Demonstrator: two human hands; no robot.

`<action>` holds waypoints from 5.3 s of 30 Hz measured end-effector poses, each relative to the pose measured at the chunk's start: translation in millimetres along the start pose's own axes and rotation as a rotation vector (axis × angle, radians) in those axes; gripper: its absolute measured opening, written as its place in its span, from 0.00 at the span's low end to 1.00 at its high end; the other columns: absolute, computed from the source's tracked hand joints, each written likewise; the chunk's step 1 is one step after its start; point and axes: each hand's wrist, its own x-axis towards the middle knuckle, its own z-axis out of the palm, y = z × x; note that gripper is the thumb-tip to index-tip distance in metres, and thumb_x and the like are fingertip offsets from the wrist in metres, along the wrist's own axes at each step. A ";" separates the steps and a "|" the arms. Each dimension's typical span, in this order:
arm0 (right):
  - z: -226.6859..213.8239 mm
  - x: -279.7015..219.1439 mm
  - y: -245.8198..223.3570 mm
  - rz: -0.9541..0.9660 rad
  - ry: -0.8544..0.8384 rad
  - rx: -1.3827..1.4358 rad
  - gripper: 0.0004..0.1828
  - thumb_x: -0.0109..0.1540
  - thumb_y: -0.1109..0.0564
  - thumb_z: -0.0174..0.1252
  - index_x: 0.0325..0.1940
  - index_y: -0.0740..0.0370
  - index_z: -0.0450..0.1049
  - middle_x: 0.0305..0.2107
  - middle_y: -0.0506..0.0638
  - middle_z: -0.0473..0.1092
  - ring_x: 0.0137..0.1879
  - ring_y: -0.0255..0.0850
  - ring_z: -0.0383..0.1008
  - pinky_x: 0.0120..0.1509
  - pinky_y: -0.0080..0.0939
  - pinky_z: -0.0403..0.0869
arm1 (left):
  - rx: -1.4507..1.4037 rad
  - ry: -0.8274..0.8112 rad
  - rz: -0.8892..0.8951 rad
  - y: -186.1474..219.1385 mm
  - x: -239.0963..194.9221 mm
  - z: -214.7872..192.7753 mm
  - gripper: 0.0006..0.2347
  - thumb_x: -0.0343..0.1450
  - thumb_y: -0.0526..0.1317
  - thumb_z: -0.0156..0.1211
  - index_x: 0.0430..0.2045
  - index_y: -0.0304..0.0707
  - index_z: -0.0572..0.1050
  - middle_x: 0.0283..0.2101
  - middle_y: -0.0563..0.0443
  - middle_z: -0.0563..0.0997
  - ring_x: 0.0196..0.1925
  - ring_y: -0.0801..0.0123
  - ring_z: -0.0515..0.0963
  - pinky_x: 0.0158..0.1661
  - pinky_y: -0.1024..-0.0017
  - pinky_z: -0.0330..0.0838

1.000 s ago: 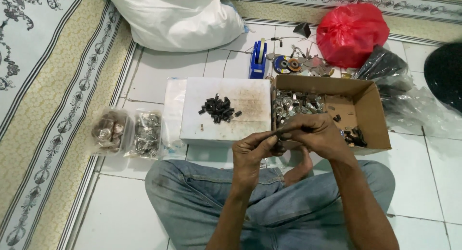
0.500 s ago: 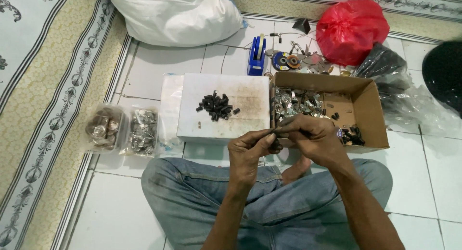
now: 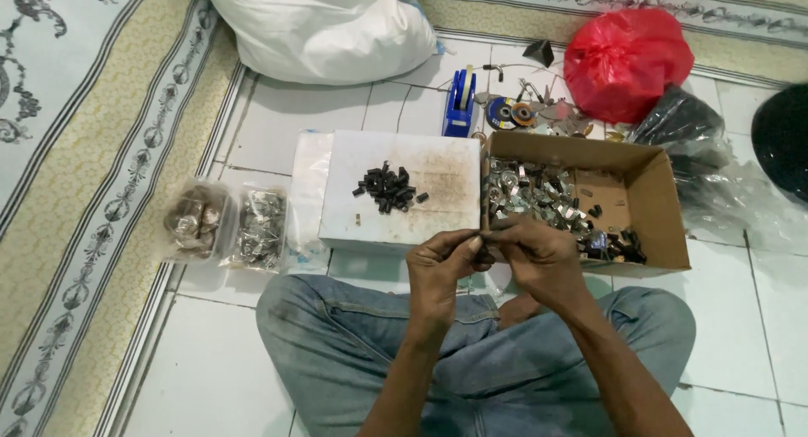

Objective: Sorting small mechanical components from a cardboard box into organized piles on the floor.

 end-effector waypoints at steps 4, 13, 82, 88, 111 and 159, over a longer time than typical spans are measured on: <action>4.0 7.3 24.0 0.083 -0.081 0.289 0.10 0.58 0.73 0.59 0.36 0.66 0.84 0.27 0.59 0.79 0.36 0.39 0.78 0.42 0.47 0.79 | 0.006 -0.007 0.021 -8.4 14.1 -7.5 0.06 0.69 0.30 0.69 0.37 0.25 0.82 0.33 0.33 0.86 0.34 0.59 0.86 0.36 0.63 0.86; 19.3 9.0 37.9 0.202 -0.023 0.352 0.10 0.59 0.73 0.57 0.38 0.67 0.82 0.23 0.55 0.74 0.34 0.36 0.69 0.39 0.44 0.74 | 0.043 0.044 0.121 -29.8 32.9 -10.2 0.07 0.70 0.30 0.67 0.38 0.25 0.82 0.35 0.35 0.86 0.37 0.64 0.85 0.38 0.67 0.84; -47.1 -16.5 356.1 0.693 -0.589 -0.551 0.19 0.54 0.61 0.63 0.48 0.66 0.82 0.39 0.68 0.79 0.52 0.67 0.79 0.50 0.64 0.78 | 1.752 -0.488 0.270 -230.7 162.7 1.7 0.14 0.64 0.32 0.61 0.43 0.35 0.79 0.39 0.39 0.84 0.37 0.45 0.86 0.37 0.56 0.81; -19.2 -5.2 366.8 0.604 -0.722 -0.606 0.23 0.52 0.61 0.65 0.52 0.71 0.79 0.43 0.71 0.78 0.56 0.67 0.77 0.59 0.65 0.77 | 1.735 -0.492 0.248 -224.2 158.3 5.6 0.14 0.66 0.33 0.55 0.46 0.32 0.76 0.41 0.37 0.83 0.37 0.39 0.86 0.38 0.49 0.80; 17.4 -31.2 466.9 0.517 -0.539 -0.739 0.16 0.52 0.52 0.66 0.38 0.66 0.83 0.32 0.64 0.79 0.41 0.62 0.81 0.38 0.62 0.79 | 1.806 -0.521 0.137 -221.2 159.2 12.8 0.14 0.64 0.37 0.64 0.43 0.36 0.81 0.37 0.38 0.84 0.39 0.43 0.86 0.39 0.51 0.81; -57.9 -42.8 411.9 0.727 -0.455 -0.320 0.21 0.59 0.53 0.59 0.55 0.58 0.81 0.48 0.69 0.77 0.59 0.70 0.74 0.65 0.66 0.71 | 1.813 -0.518 0.171 -198.0 145.8 27.2 0.12 0.69 0.32 0.56 0.44 0.37 0.82 0.32 0.40 0.85 0.37 0.47 0.87 0.40 0.57 0.82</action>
